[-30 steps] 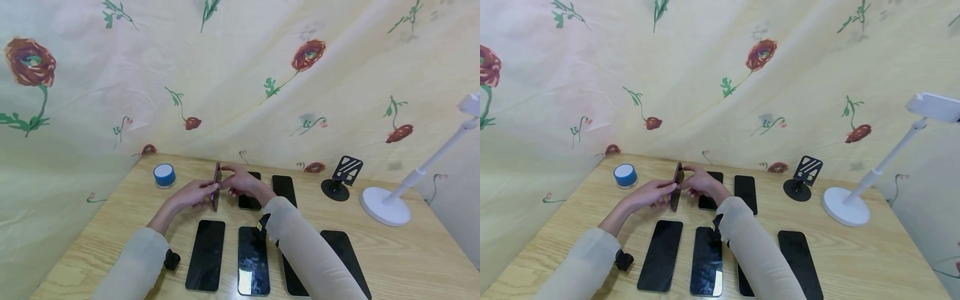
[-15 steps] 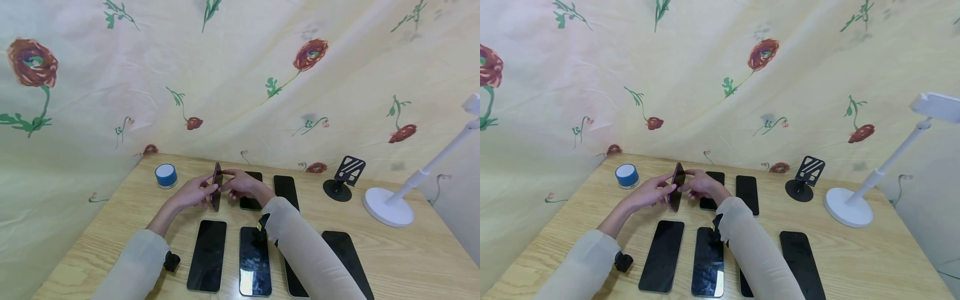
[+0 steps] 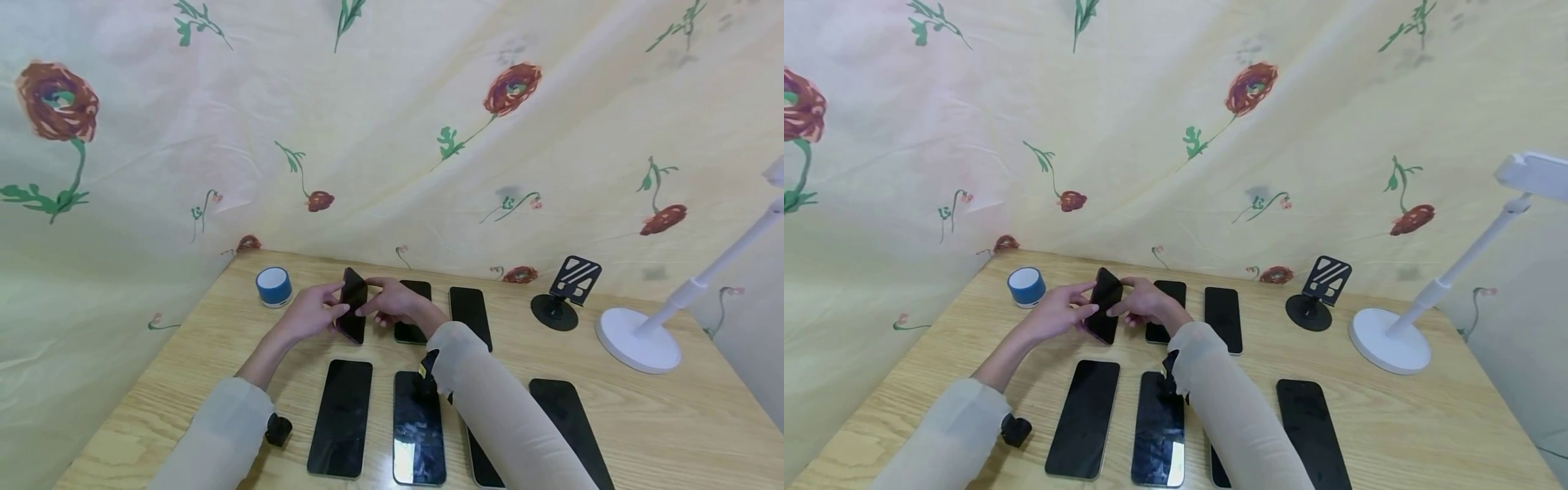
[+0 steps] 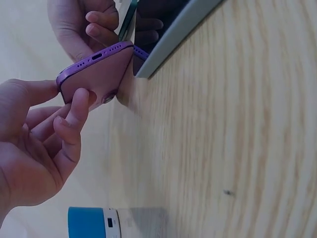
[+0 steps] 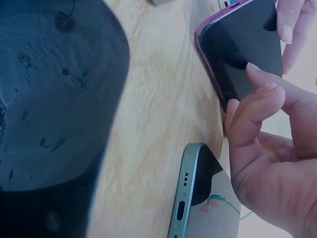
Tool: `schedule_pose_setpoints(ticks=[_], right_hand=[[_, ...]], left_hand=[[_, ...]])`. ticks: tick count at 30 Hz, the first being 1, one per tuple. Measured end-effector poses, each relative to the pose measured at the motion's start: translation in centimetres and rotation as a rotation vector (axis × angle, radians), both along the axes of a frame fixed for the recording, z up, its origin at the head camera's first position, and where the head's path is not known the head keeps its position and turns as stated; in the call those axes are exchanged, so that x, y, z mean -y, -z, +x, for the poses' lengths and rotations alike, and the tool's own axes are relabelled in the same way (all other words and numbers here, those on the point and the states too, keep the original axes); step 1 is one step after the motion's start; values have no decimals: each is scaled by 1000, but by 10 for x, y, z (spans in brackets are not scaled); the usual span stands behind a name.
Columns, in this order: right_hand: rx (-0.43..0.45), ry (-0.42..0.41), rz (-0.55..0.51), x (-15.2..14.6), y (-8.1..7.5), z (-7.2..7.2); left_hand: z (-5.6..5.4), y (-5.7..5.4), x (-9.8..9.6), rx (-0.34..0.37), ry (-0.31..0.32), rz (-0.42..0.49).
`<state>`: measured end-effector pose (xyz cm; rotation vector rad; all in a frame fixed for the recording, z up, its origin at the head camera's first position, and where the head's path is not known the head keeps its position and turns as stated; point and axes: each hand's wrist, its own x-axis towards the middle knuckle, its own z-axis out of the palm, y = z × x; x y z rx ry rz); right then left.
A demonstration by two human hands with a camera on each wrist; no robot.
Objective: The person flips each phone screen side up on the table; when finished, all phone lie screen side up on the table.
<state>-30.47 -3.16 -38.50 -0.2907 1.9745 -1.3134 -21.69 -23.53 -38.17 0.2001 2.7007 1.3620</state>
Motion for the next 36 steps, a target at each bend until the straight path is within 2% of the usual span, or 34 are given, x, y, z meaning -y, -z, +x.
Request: schedule_pose_setpoints(ticks=[4,12,20,29,36], right_hand=[[-19,-1,21,1,-2,1],[-48,11,53,2,-2,2],[-84,13,77,3,1,2],[-104,1,106,2,0,2],[-100,13,114,0,0,2]], left_hand=[[1,-2,5,26,18,-4],[2,-6,16,155,116,17],[4,-4,17,218,117,34],[4,0,17,213,118,0],[4,3,16,201,142,-18]])
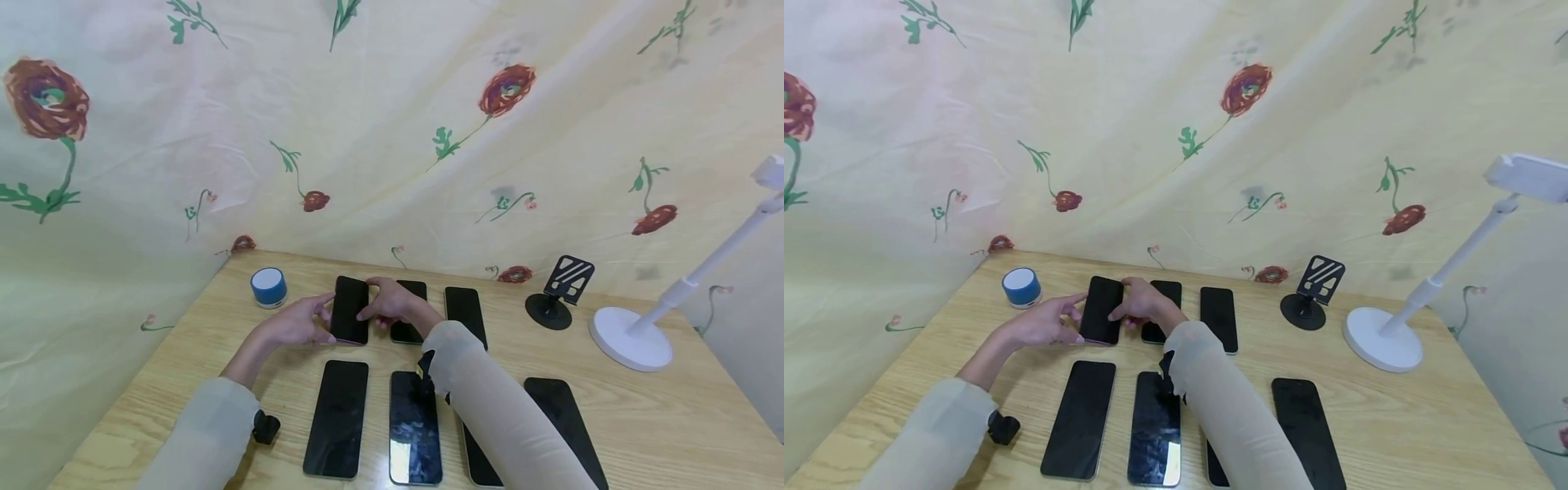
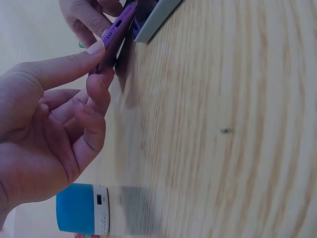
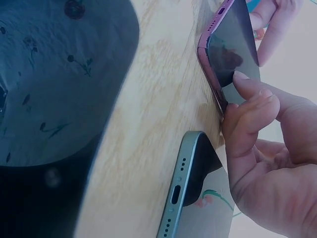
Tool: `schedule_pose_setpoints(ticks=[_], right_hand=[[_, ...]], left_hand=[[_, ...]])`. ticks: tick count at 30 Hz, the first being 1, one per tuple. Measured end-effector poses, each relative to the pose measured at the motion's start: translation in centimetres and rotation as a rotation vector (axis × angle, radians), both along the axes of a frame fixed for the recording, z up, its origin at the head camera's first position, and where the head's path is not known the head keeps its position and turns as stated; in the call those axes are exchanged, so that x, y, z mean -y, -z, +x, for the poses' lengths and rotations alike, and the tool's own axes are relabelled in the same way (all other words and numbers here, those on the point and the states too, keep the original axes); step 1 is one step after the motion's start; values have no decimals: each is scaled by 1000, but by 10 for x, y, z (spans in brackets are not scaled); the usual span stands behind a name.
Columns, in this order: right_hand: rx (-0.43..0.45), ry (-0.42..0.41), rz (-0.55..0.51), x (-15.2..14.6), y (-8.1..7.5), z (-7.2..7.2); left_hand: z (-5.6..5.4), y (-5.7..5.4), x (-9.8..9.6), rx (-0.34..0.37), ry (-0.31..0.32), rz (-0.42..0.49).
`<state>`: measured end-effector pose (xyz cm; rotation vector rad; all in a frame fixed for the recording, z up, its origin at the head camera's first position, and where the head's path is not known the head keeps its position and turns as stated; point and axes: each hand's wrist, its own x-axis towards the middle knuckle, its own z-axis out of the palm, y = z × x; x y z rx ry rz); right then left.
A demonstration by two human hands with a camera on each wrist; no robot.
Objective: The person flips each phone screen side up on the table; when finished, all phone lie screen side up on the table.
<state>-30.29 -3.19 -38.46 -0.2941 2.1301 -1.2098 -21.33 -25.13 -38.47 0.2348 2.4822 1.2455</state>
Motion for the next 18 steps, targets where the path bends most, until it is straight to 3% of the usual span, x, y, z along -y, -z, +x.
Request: schedule_pose_setpoints(ticks=[9,18], right_hand=[[-12,7,8,-2,-1,1],[-24,9,22,-4,0,2]], left_hand=[[-1,1,1,5,6,10],[-5,12,-2,-50,40,-85]])
